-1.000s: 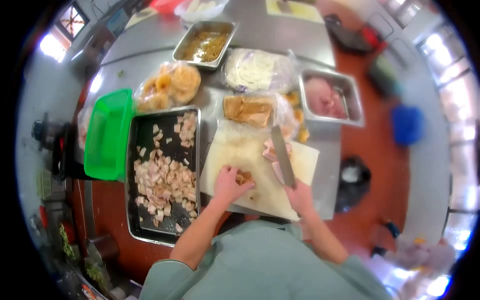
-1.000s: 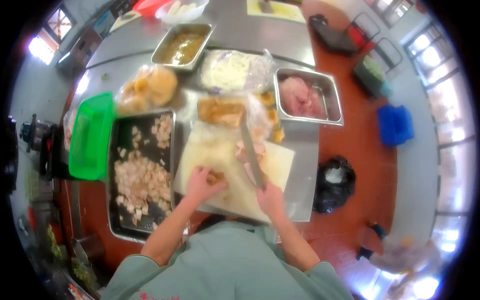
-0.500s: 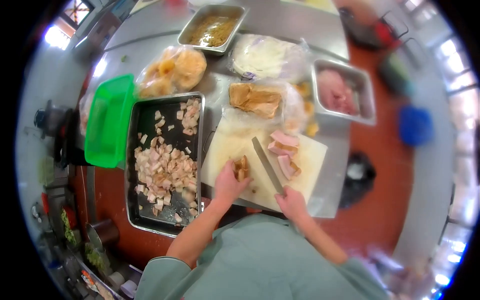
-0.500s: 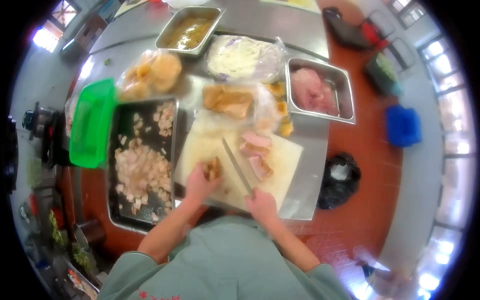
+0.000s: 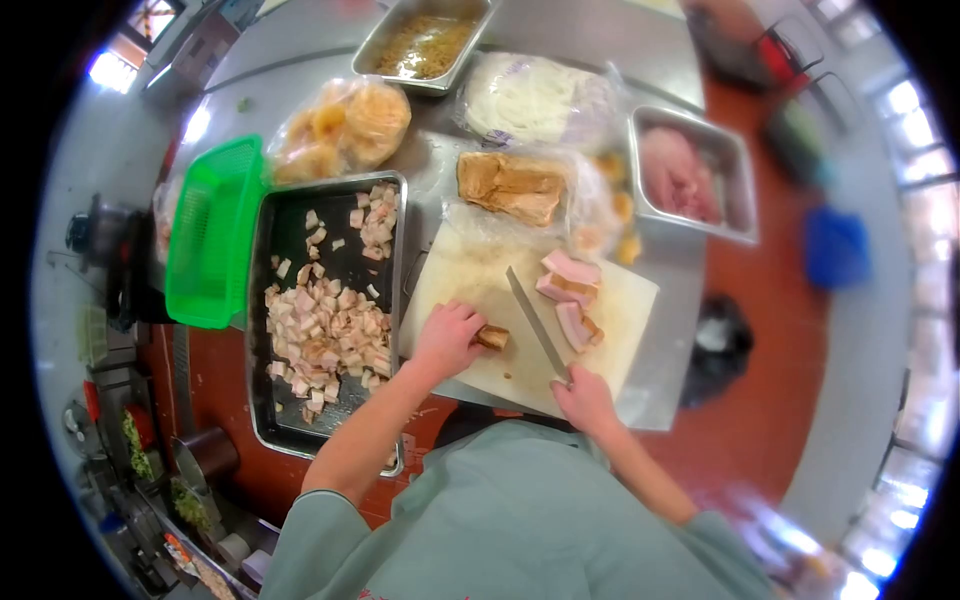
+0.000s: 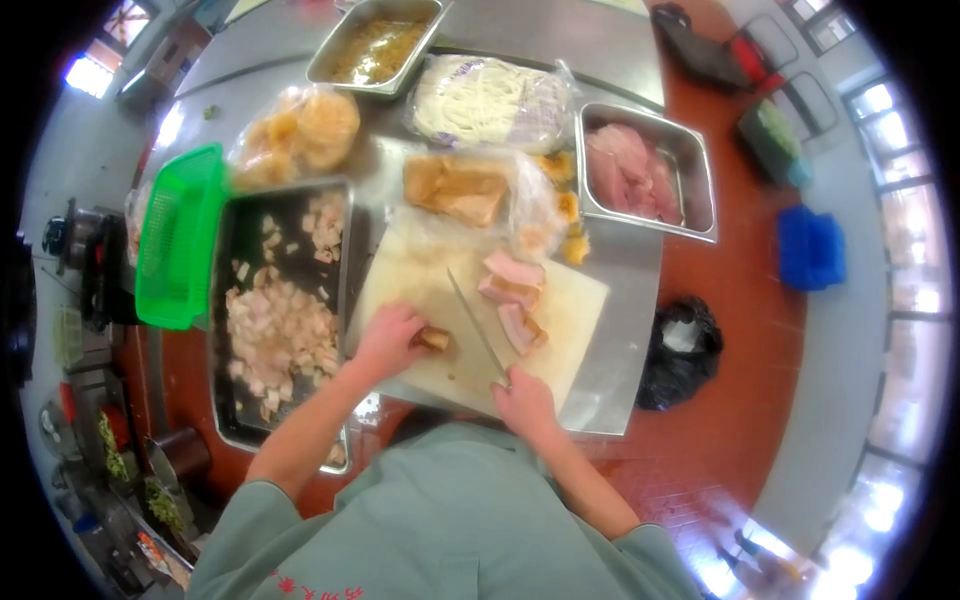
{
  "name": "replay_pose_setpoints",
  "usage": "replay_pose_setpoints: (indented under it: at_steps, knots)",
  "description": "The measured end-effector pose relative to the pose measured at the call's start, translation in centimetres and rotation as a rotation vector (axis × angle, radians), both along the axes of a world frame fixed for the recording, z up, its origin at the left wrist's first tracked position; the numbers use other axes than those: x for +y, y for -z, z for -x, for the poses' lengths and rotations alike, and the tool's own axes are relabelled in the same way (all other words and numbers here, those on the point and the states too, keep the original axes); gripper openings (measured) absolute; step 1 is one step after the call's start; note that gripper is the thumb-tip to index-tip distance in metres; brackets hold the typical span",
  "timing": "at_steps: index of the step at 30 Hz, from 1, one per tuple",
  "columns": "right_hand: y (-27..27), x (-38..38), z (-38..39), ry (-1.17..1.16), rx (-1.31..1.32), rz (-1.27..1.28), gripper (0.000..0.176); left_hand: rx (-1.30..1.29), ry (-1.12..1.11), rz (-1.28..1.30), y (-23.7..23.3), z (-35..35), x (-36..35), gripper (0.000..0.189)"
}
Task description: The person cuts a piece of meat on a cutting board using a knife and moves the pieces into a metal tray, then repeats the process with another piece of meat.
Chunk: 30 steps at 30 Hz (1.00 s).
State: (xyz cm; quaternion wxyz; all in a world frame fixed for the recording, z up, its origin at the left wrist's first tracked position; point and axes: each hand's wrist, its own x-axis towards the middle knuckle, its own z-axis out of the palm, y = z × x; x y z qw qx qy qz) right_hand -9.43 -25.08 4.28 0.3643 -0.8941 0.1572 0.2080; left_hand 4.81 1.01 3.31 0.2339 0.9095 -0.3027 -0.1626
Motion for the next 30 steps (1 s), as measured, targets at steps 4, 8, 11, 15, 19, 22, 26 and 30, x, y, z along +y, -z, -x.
replay_pose_setpoints:
  at_steps: [4, 8, 11, 15, 19, 22, 26, 30]
  knots:
    - [-0.5, 0.1, -0.1, 0.000, 0.024, -0.017, 0.031, 0.022, -0.292, 0.021, 0.4, 2.4, -0.6, 0.032]
    - [-0.4, -0.1, -0.1, -0.012, 0.019, -0.009, 0.030, 0.060, -0.489, 0.060, 1.5, 4.1, -2.2, 0.035]
    - [0.0, -0.1, 0.0, -0.013, -0.006, -0.007, 0.033, 0.103, -0.596, 0.076, 1.9, 4.8, -2.9, 0.036]
    - [-0.1, 0.1, 0.0, -0.017, 0.002, 0.000, 0.030, 0.126, -0.731, 0.077, 1.3, 5.1, -3.3, 0.038]
    - [-0.1, 0.0, -0.1, -0.023, 0.019, 0.005, 0.031, 0.147, -0.805, 0.117, 1.0, 5.0, -3.0, 0.041]
    - [0.0, -0.1, -0.2, -0.027, 0.022, 0.016, 0.031, 0.241, -0.966, 0.200, 0.5, 5.0, -3.5, 0.045]
    - [0.6, -0.2, 0.1, -0.013, -0.015, 0.020, 0.035, 0.554, -1.236, 0.428, -1.0, 4.7, -4.2, 0.049]
    - [0.0, -0.1, -0.1, -0.006, 0.005, 0.005, 0.035, 0.583, -1.148, 0.423, -3.7, 4.4, -2.5, 0.047]
